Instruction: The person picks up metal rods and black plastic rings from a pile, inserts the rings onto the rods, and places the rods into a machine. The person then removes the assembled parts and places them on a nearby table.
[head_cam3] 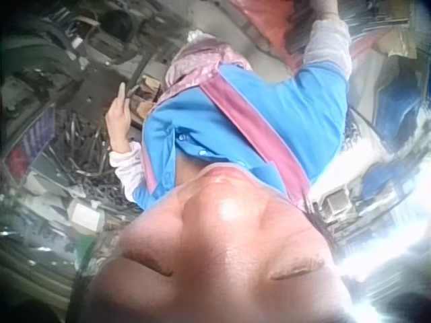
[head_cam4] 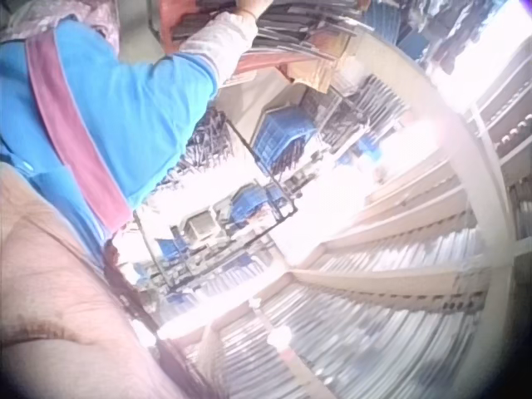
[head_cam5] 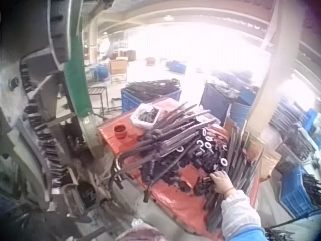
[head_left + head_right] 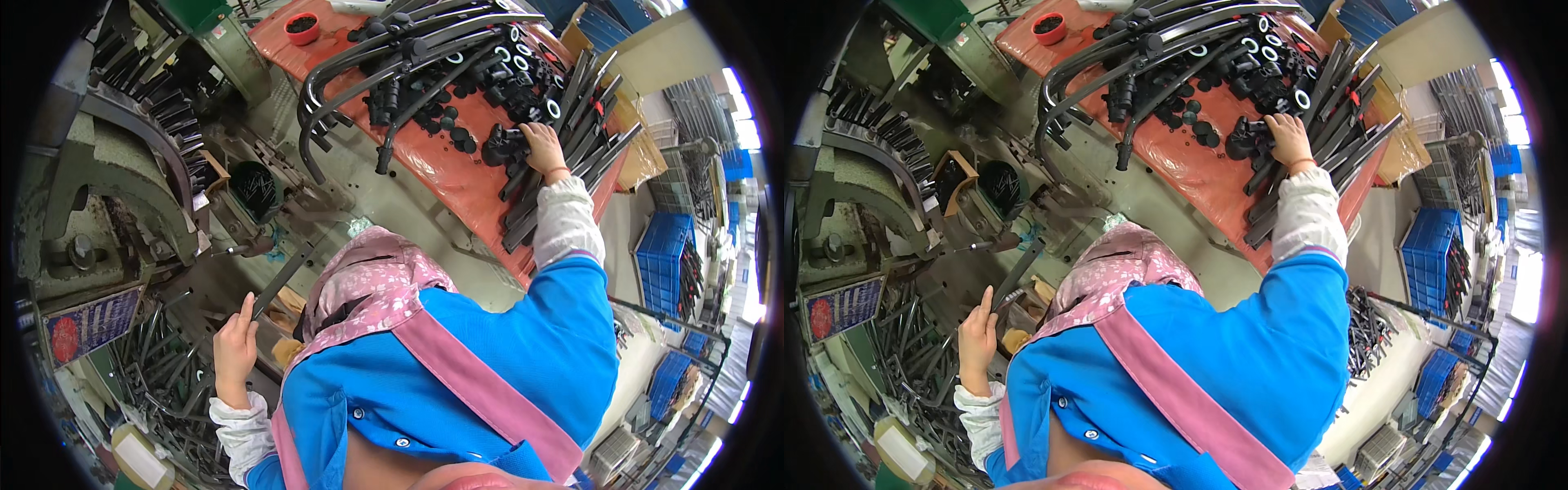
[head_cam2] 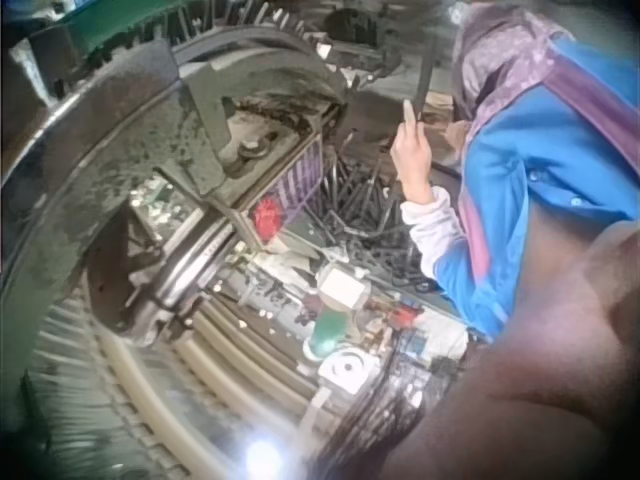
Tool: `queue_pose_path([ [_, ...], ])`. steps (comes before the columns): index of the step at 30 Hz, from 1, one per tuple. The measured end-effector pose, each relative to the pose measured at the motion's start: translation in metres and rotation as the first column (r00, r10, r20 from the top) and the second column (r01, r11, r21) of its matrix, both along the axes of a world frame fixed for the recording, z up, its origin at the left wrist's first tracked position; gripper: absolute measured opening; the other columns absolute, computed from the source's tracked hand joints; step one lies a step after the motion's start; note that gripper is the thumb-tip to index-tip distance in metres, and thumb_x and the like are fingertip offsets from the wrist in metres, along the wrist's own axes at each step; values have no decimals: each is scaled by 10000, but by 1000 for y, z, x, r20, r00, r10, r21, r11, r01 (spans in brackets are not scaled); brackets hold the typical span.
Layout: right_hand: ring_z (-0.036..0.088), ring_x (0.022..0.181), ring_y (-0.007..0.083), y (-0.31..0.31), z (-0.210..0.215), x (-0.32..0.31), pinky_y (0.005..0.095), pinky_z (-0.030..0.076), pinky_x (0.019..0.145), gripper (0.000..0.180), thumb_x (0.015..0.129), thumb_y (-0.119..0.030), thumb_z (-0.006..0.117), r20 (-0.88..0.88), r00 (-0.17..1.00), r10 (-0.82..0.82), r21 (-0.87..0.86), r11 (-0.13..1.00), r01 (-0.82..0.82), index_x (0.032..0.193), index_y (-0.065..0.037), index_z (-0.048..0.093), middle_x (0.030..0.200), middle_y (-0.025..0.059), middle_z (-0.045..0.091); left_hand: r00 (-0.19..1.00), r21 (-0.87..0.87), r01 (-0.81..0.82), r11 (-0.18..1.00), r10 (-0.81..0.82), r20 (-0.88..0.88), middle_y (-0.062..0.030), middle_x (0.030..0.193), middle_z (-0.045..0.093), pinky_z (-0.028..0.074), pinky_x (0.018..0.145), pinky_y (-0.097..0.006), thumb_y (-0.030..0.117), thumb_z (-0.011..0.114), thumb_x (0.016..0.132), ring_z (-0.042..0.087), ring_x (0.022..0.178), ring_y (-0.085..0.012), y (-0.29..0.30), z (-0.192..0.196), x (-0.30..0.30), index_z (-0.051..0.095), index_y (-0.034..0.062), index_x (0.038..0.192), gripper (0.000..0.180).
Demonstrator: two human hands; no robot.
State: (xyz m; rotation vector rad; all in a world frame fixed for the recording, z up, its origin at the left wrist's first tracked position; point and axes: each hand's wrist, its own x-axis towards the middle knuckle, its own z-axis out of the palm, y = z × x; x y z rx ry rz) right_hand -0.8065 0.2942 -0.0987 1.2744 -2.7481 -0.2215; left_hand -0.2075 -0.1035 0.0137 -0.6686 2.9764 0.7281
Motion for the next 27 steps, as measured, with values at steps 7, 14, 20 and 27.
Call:
queue_pose_path([
  [7,565,1070,229,-50,49,43,319,485,889,577,835,-196,662,608,769,197,-613,732,298,1366,-3,545,1183,115,533,997,-30,-64,998,64,32,-167,842,612,496,646,-469,61,636,889,615,737,-385,4,-4,-3,481,185,1467,612],
  [14,656,779,212,-163,55,203,320,516,621,439,1009,-437,486,724,-398,563,66,518,853,1249,-78,564,1014,77,672,999,-98,-48,994,49,11,-164,823,602,500,638,-466,91,640,887,620,729,-388,4,2,4,495,209,1462,605],
  [20,619,746,192,-205,59,304,315,520,601,568,964,-482,586,594,-586,552,-98,772,628,1333,-59,497,975,79,624,994,-132,-109,985,107,-24,-147,780,582,502,610,-448,102,647,884,620,686,-362,-3,2,39,493,222,1463,611],
  [27,614,902,154,-248,89,329,301,504,800,648,742,-200,833,587,283,758,-773,629,-83,1280,-17,521,1018,101,626,988,-194,-155,969,147,-56,-133,755,584,504,591,-439,122,655,882,614,651,-356,-10,2,77,492,216,1466,614],
])
